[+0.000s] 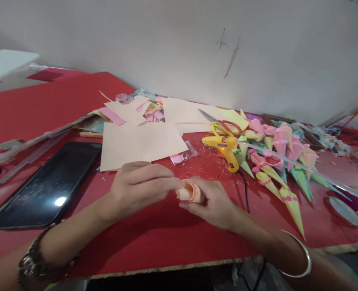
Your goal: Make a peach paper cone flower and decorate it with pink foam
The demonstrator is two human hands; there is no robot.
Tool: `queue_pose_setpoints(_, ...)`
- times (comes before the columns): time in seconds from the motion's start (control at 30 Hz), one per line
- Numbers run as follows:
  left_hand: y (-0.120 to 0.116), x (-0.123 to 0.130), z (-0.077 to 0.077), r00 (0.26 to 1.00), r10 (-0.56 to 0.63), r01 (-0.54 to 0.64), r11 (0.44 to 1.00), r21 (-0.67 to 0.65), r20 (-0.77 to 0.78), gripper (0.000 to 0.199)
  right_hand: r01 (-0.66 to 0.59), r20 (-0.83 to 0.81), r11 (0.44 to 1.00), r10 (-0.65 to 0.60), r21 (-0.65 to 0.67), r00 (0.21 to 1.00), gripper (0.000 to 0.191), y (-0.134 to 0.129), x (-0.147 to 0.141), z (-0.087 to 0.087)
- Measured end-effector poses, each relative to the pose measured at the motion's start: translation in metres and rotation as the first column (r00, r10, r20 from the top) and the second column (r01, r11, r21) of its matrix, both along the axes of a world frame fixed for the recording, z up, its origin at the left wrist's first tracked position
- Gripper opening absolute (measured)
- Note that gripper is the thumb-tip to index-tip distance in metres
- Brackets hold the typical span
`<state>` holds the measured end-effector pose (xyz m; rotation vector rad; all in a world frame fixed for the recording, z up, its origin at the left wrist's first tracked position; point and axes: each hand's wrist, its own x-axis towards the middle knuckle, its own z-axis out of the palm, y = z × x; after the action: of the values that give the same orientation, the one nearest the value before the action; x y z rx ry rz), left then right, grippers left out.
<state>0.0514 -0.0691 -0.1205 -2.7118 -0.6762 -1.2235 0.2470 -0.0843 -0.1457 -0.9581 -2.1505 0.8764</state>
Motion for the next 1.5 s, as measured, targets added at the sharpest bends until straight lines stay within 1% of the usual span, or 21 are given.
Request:
queue_pose_setpoints(0.1, 0.0, 0.002, -0.001, 1.0, 0.001, 0.001, 0.997, -0.078, 0.021, 0.013, 0.015, 0.014, 1.0, -0.014, -0.024, 1.0, 0.019, 0.0, 0.0, -0.001)
queue_pose_setpoints(0.2, 0.0, 0.005, -0.004, 0.994, -0.02, 0.046, 0.97, -0.238, 0.109, 0.013, 0.043, -0.022, 0.998, -0.044, -0.042, 0.999, 0.022, 0.0, -0.001, -0.001)
queue_pose_setpoints(0.3, -0.002, 0.008, -0.006, 0.979, -0.065, 0.136, 0.912, -0.388, 0.191, 0.021, -0.019, -0.108, 0.999, 0.013, -0.051, 0.994, 0.025, 0.0, -0.002, 0.001)
queue_pose_setpoints(0.37, -0.003, 0.01, -0.007, 0.974, -0.079, 0.165, 0.888, -0.429, 0.211, 0.023, -0.083, -0.163, 0.995, 0.074, -0.049, 0.984, 0.025, 0.001, -0.003, 0.002)
queue_pose_setpoints(0.43, -0.004, 0.012, -0.008, 0.975, -0.066, 0.157, 0.884, -0.44, 0.214, 0.022, -0.114, -0.194, 0.992, 0.102, -0.052, 0.976, 0.023, 0.001, -0.003, 0.003)
queue_pose_setpoints(0.53, -0.004, 0.014, -0.009, 0.973, -0.04, 0.135, 0.9, -0.415, 0.229, 0.017, -0.127, -0.187, 0.989, 0.112, -0.072, 0.976, 0.026, 0.0, -0.002, 0.001)
queue_pose_setpoints(0.63, -0.004, 0.016, -0.01, 0.969, -0.027, 0.114, 0.93, -0.35, 0.244, 0.014, -0.191, -0.196, 0.976, 0.169, -0.1, 0.966, 0.037, -0.001, 0.0, -0.001)
queue_pose_setpoints(0.7, -0.004, 0.017, -0.01, 0.968, -0.026, 0.107, 0.942, -0.317, 0.25, 0.014, -0.226, -0.21, 0.968, 0.199, -0.11, 0.957, 0.04, -0.001, 0.002, -0.001)
queue_pose_setpoints(0.8, -0.005, 0.018, -0.009, 0.966, -0.025, 0.101, 0.952, -0.288, 0.257, 0.016, -0.204, -0.155, 0.977, 0.194, -0.054, 0.969, 0.035, 0.001, 0.003, 0.0)
queue_pose_setpoints(0.9, -0.006, 0.017, -0.008, 0.968, -0.058, 0.126, 0.953, -0.276, 0.243, 0.021, -0.163, -0.075, 0.986, 0.165, 0.027, 0.984, 0.029, 0.004, 0.002, 0.003)
queue_pose_setpoints(0.97, -0.006, 0.017, -0.008, 0.97, -0.082, 0.143, 0.953, -0.265, 0.227, 0.023, -0.127, -0.069, 0.991, 0.13, 0.045, 0.989, 0.027, 0.005, 0.001, 0.005)
queue_pose_setpoints(1.07, -0.007, 0.016, -0.009, 0.974, -0.065, 0.12, 0.961, -0.251, 0.216, 0.022, -0.088, -0.109, 0.995, 0.091, 0.036, 0.99, 0.022, 0.005, -0.001, 0.005)
queue_pose_setpoints(1.13, -0.007, 0.016, -0.009, 0.975, -0.054, 0.109, 0.963, -0.247, 0.217, 0.019, -0.092, -0.125, 0.995, 0.096, 0.037, 0.987, 0.02, 0.005, -0.001, 0.003)
queue_pose_setpoints(1.2, -0.007, 0.016, -0.009, 0.975, -0.068, 0.121, 0.961, -0.247, 0.211, 0.019, -0.104, -0.13, 0.992, 0.112, 0.065, 0.985, 0.019, 0.005, 0.0, 0.002)
queue_pose_setpoints(1.33, -0.007, 0.016, -0.01, 0.976, -0.118, 0.16, 0.958, -0.237, 0.181, 0.028, -0.121, -0.121, 0.987, 0.134, 0.107, 0.984, 0.024, 0.005, 0.002, 0.002)
queue_pose_setpoints(1.5, -0.007, 0.015, -0.011, 0.98, -0.138, 0.163, 0.969, -0.184, 0.145, 0.021, -0.147, -0.125, 0.983, 0.16, 0.11, 0.979, 0.025, 0.006, 0.002, 0.002)
